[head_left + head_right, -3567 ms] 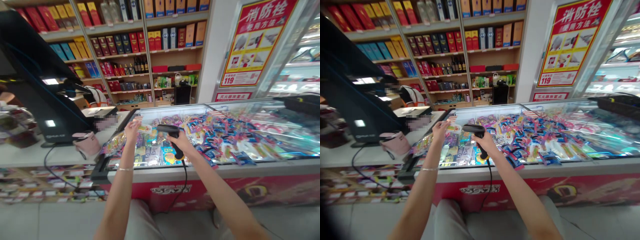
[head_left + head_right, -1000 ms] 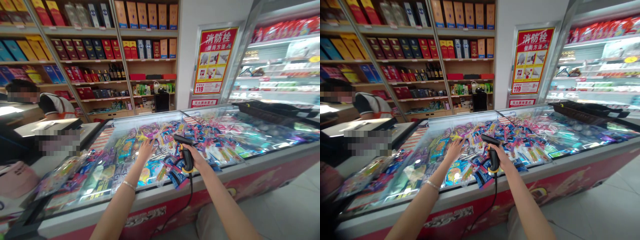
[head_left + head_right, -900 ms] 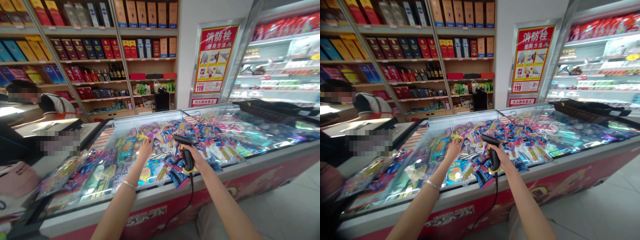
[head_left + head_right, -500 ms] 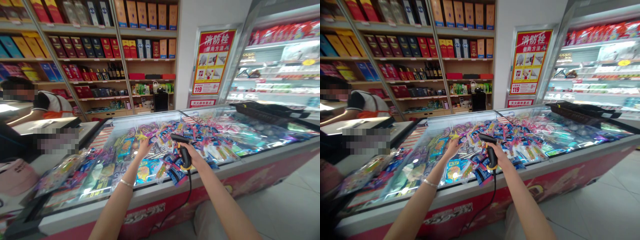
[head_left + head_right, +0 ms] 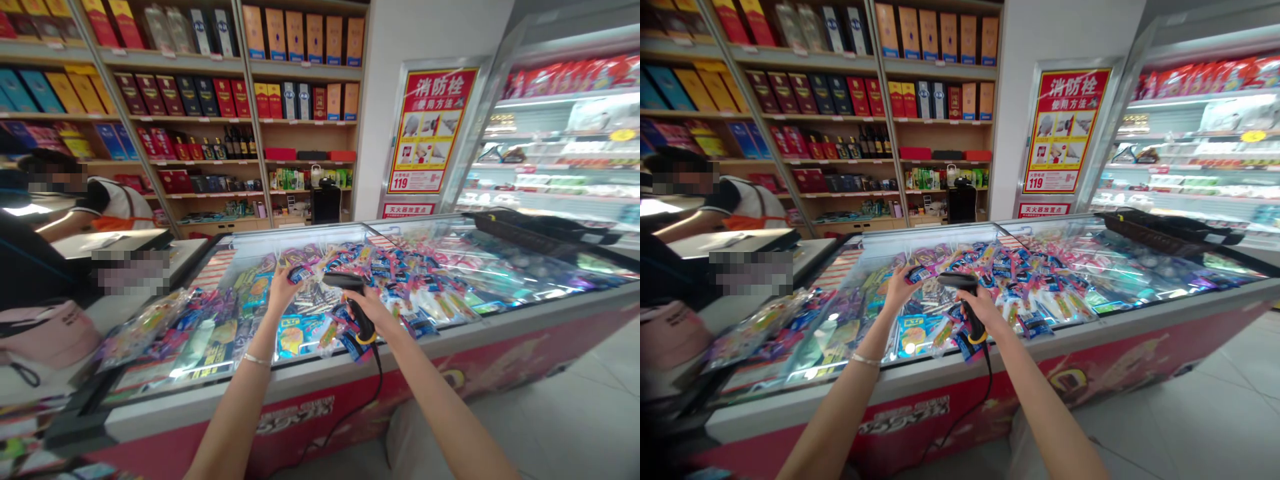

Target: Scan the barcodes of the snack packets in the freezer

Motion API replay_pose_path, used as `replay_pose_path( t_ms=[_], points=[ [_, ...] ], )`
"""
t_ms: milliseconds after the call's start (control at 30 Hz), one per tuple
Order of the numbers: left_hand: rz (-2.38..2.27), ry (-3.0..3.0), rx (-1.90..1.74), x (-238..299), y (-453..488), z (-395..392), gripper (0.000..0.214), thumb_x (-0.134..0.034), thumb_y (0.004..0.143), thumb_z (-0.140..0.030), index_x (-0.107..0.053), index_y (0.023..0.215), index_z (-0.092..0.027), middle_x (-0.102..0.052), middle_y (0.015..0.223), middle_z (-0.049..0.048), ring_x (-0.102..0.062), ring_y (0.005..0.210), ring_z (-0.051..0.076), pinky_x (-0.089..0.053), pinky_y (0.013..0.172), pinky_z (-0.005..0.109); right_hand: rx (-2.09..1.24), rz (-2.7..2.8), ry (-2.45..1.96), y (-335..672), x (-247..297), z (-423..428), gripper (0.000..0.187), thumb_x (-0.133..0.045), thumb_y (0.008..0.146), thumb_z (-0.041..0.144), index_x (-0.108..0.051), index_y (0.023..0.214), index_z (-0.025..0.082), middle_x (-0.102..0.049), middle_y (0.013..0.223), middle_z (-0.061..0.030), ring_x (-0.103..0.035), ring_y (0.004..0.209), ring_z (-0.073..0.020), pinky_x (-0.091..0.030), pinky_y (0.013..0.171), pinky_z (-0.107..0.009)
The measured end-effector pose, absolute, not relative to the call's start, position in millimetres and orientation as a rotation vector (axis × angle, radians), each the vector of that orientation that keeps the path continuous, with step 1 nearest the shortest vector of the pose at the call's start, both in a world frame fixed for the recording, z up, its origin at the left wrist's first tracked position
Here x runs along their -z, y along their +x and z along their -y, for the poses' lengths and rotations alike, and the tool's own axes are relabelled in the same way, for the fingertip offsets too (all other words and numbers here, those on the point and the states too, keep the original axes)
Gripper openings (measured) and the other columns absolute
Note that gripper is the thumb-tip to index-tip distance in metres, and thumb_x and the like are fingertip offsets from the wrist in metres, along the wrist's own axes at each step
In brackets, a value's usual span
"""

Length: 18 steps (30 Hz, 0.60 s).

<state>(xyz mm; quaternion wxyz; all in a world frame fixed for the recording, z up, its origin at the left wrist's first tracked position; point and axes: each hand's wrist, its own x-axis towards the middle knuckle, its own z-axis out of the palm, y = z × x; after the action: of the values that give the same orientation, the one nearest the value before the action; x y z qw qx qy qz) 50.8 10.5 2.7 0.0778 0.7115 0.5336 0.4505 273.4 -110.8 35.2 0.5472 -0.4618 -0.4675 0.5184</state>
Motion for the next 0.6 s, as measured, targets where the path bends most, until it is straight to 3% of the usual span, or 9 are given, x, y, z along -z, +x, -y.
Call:
replay_pose_path(
  t_ms=[133,300,433,600],
  points=[
    [-1.629,2.140,-1.262,-15.3,12.7,-10.4,0.047,-0.070,0.064,-0.025,-0.068,0.110,-0.020,-0.070,0.098,0.0066,-0.063,0.090,0.023,-0.047,0.086,0.033,-1.244,1.182,-1.136,244.2,-44.0,113.0,0.018,-0.064,0.072,0.035,-0.057,0.073,0.018,-0.055,0.048,0.0040,-0.048,0.037,-0.0097,-0.039,0.037,-0.021],
    [-1.484,1.863,-1.352,-8.9,-38.2,-9.8,0.052,-0.075,0.059,-0.032,-0.070,0.108,-0.019,-0.072,0.095,0.0064,-0.064,0.087,0.024,-0.050,0.081,0.033,-1.234,1.229,-1.031,199.6,-40.3,100.6,0.018,-0.065,0.070,0.029,-0.056,0.081,0.019,-0.064,0.063,0.0013,-0.051,0.040,-0.0102,-0.040,0.038,-0.022],
    [-1.249,1.485,-1.421,8.6,-51.4,-10.3,0.062,-0.077,0.056,-0.045,-0.069,0.109,-0.014,-0.071,0.103,0.0101,-0.065,0.090,0.023,-0.051,0.078,0.030,-1.214,1.300,-1.065,172.5,-21.3,92.1,0.016,-0.064,0.072,0.029,-0.054,0.081,0.019,-0.065,0.064,0.0010,-0.052,0.041,-0.0111,-0.040,0.037,-0.023],
    [-1.251,1.400,-1.419,17.2,-45.6,-10.3,0.067,-0.078,0.055,-0.045,-0.068,0.112,-0.013,-0.071,0.102,0.0101,-0.065,0.089,0.023,-0.051,0.074,0.028,-1.123,1.348,-1.158,161.4,-8.6,90.4,0.017,-0.067,0.072,0.026,-0.054,0.083,0.021,-0.062,0.058,0.0034,-0.052,0.040,-0.0115,-0.038,0.038,-0.023]
  ],
)
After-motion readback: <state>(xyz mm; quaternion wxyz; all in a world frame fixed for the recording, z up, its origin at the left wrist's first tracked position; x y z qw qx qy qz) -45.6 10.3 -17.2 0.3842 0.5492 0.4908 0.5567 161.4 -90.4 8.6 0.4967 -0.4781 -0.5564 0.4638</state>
